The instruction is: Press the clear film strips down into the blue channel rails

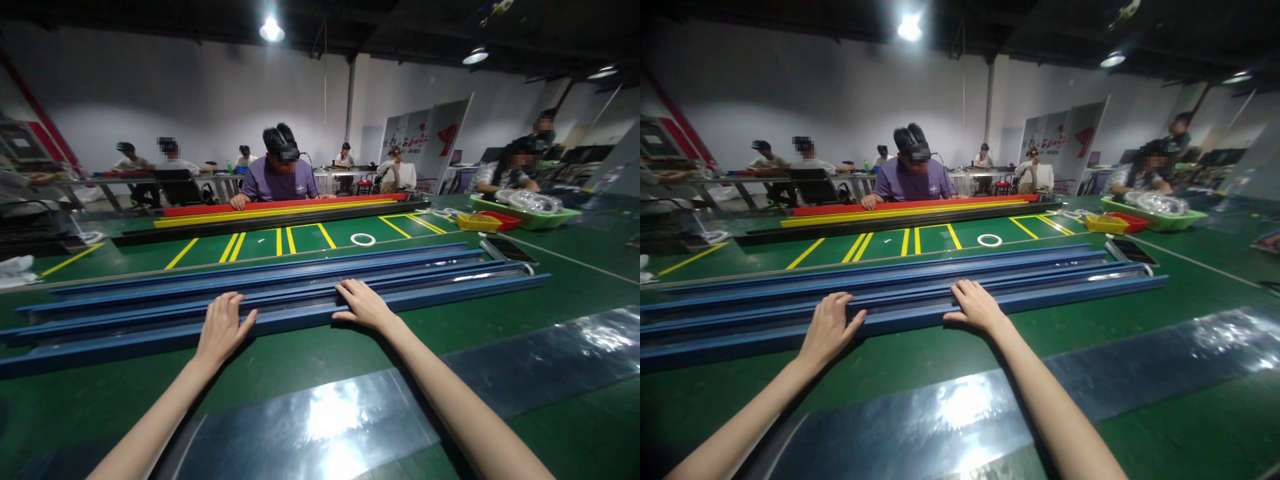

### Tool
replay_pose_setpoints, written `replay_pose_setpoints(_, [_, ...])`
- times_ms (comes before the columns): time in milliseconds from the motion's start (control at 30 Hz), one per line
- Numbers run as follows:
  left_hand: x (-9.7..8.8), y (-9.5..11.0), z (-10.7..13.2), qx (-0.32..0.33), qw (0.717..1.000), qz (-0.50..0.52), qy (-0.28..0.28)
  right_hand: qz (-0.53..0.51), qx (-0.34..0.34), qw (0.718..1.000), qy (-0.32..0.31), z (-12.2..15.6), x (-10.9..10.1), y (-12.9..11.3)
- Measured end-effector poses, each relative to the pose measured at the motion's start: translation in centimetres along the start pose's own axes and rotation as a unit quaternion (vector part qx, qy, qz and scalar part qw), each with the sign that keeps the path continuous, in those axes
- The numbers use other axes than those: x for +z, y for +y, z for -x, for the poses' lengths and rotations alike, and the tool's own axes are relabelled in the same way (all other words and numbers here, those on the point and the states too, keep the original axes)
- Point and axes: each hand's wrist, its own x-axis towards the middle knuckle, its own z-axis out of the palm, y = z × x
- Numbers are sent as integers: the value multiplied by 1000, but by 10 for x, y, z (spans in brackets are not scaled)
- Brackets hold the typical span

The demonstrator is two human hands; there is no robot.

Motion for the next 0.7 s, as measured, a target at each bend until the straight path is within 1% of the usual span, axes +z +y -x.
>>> replay_pose_setpoints(33, [2, 5, -1, -3, 1000, 2, 15, 2, -1, 1000, -1, 4, 0, 4])
replay_pose_setpoints(100, [4, 13, -3, 4, 1000, 4, 24, 1, 0, 1000, -2, 10, -1, 12])
replay_pose_setpoints(233, [6, 28, -9, 38, 999, 22, 15, 0, 5, 1000, 5, 20, -3, 26])
replay_pose_setpoints(333, [5, 34, -12, 72, 997, 31, -3, 7, 6, 1000, 6, 25, -5, 32])
replay_pose_setpoints(500, [2, 34, -11, 139, 988, 42, -51, 8, 24, 1000, 10, 28, -6, 30])
replay_pose_setpoints(700, [-5, 26, -7, 144, 984, 84, -71, -6, 25, 1000, 17, 25, -7, 19])
